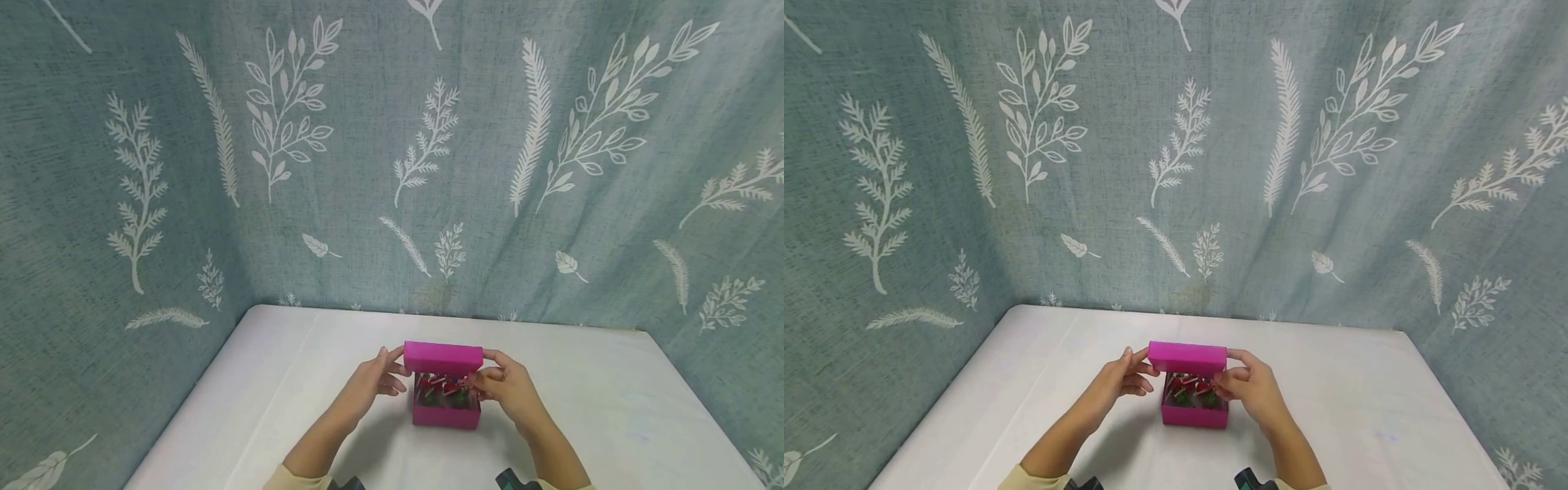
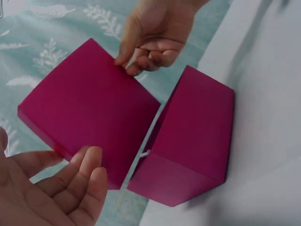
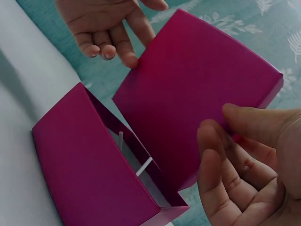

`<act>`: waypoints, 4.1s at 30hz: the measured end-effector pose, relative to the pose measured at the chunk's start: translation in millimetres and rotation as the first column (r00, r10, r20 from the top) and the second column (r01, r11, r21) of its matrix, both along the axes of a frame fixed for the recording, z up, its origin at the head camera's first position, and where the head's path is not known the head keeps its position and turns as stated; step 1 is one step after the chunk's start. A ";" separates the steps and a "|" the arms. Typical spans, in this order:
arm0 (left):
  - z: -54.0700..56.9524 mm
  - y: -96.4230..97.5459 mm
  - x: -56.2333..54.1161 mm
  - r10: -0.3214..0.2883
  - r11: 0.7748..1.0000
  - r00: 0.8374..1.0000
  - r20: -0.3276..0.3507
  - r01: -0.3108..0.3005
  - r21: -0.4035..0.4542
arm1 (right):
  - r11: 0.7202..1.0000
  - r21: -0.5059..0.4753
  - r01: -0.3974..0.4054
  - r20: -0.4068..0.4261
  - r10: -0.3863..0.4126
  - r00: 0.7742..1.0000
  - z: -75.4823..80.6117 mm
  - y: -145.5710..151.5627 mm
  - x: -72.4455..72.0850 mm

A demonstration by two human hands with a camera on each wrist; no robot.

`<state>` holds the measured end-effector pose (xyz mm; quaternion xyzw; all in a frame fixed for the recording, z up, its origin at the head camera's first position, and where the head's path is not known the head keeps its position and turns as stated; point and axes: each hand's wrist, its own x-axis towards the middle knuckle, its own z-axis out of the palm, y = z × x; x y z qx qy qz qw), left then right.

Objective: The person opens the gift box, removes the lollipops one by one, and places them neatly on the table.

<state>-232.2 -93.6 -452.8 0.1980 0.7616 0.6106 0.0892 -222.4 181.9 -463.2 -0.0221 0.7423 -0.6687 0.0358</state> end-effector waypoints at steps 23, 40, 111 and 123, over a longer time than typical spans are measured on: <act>9.7 -20.8 -0.7 0.062 0.998 0.995 0.083 -0.062 -0.011 | 0.994 0.072 0.085 -0.101 -0.077 0.992 -3.6 -21.3 11.0; -9.5 -106.5 10.3 0.162 0.967 0.981 0.108 -0.136 -0.215 | 0.972 0.115 -0.205 -0.033 0.210 0.977 -18.0 -102.1 24.6; -54.0 -168.9 11.4 0.566 0.655 0.742 -0.358 -0.669 -0.351 | 0.869 0.201 -0.453 0.042 0.454 0.890 -25.1 -195.0 -11.3; -31.9 -109.8 -4.3 0.471 0.767 0.752 -0.461 -0.607 -0.207 | 0.868 0.188 -0.459 -0.052 0.475 0.878 19.0 -134.6 -33.2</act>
